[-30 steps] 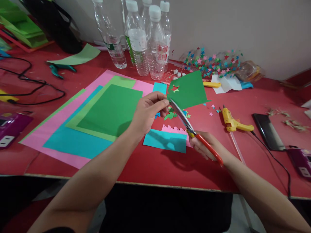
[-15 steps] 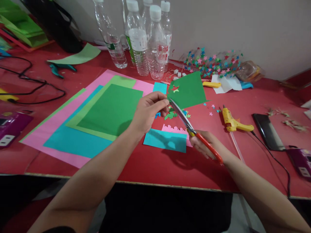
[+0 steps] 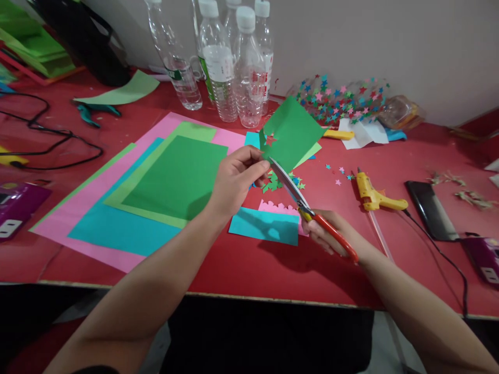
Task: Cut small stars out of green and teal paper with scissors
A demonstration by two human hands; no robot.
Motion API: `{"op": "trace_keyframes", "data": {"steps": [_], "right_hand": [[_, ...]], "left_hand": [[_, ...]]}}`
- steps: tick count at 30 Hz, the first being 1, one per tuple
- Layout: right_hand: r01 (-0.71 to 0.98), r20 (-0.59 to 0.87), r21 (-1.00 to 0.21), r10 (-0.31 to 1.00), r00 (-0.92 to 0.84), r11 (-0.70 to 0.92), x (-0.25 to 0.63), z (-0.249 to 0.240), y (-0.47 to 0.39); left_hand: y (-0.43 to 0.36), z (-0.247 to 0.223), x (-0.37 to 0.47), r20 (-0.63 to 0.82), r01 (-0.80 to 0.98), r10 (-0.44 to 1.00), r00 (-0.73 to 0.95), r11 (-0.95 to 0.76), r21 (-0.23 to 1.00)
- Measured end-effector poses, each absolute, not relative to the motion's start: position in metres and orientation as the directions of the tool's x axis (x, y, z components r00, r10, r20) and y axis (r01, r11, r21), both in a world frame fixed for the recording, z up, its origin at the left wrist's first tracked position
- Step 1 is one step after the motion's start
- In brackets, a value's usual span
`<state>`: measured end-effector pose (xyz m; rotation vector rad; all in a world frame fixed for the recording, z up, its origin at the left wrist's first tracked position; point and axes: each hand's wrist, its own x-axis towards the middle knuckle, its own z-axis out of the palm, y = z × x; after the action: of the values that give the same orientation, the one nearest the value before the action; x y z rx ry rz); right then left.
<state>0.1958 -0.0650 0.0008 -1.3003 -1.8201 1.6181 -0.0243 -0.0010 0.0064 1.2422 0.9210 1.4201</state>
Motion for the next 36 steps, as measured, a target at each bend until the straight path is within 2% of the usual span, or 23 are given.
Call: {"op": "trace_keyframes", "data": {"steps": [10,16,26,36], "right_hand": [[0.425,-0.307,-0.903,0.794,-0.525,-0.069,0.200,0.006,-0.062],[0.368,-0.335,-0.916,0.811,-0.481,-0.160,0.192,-0.003,-0.069],[0.382,-0.383,-0.896,0.831,-0.404,-0.228,0.180,-0.004,-0.073],[0.450,-0.369,-0.873,0.857,-0.360,-0.187,0.176,-0.006,-0.077]], "left_hand": [[-0.001,0.009,-0.026,0.135,-0.240,0.990,0.039,-0.122,0.963],[-0.005,0.006,-0.019,0.165,-0.264,0.986,0.009,-0.157,0.952],[-0.009,-0.003,-0.009,0.100,-0.305,0.994,-0.053,-0.111,0.946],[-0.010,-0.006,-0.007,0.096,-0.291,0.994,-0.051,-0.107,0.951]]}}
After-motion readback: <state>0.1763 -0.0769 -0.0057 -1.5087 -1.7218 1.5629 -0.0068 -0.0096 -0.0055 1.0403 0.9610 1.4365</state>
